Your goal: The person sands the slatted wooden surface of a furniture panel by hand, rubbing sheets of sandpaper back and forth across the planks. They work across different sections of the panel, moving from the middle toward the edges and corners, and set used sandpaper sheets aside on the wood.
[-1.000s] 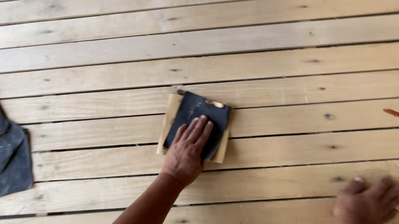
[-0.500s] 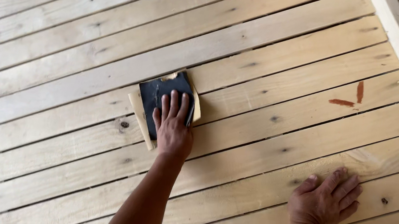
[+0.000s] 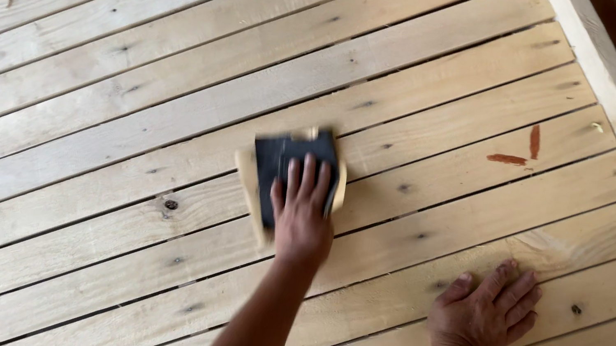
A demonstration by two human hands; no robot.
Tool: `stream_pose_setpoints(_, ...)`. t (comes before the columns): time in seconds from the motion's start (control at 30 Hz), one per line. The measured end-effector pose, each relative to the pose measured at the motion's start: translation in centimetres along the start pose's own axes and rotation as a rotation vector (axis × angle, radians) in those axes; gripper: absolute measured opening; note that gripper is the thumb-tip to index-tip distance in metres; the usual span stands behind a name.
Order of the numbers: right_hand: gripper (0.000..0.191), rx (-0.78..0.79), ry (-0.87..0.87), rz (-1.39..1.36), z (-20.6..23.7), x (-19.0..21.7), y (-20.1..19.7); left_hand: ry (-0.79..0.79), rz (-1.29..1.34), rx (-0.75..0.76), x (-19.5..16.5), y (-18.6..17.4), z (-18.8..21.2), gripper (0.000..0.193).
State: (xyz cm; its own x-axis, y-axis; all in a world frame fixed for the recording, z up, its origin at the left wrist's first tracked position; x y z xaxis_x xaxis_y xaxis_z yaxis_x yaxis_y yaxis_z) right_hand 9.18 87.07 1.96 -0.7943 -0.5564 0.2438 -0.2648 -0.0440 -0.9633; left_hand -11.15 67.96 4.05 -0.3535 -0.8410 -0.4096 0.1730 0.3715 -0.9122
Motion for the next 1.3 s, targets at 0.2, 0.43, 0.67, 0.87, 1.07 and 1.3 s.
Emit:
stream_pose_setpoints(0.2, 0.073, 0.009, 0.007, 0.003, 0.2, 0.2, -0.2, 0.127, -0.050, -0.016, -2.9, -0.5, 3.4, 0.080)
stream_pose_setpoints(0.43, 0.073, 0.027, 0.024, 0.010, 0.1, 0.4, -0.4, 0.187, 0.102, 0.128, -6.2, 1.4, 8.2, 0.082)
stream_pose_setpoints(0.67, 0.072, 0.035, 0.041, 0.021, 0.3, 0.7, -0.5, 0.252, 0.109, -0.031, -11.1, 4.2, -1.5, 0.071)
stream_pose_setpoints(0.87, 0.073, 0.042, 0.033, 0.019, 0.0, 1.0, -0.8, 0.319, 0.119, 0.160, -8.7, 1.4, 11.6, 0.078)
stream_pose_setpoints(1.07, 0.070, 0.022, 0.027, 0.049, 0.2, 0.6, -0.6, 0.283, 0.156, 0.004, -13.7, 5.7, 0.6, 0.069)
stream_pose_setpoints(1.3, 0.068, 0.011, 0.002, -0.009, 0.6, 0.1, -0.1, 0.359, 0.187, -0.012, -15.8, 4.5, 0.3, 0.073)
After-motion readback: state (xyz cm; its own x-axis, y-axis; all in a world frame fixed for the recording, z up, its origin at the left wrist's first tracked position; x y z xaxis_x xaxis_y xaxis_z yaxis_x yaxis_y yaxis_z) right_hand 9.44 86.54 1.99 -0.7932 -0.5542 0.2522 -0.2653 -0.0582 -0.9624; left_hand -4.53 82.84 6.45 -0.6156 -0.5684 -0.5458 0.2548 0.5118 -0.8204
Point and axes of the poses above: each hand's wrist, its own z-axis away from the middle knuckle, its own y-axis out of the palm, x = y × z, the point moved 2 cm from there along -z, towards the middle knuckle, and after that the axes turned 2 degrees about -z, right-handed, at the moved point
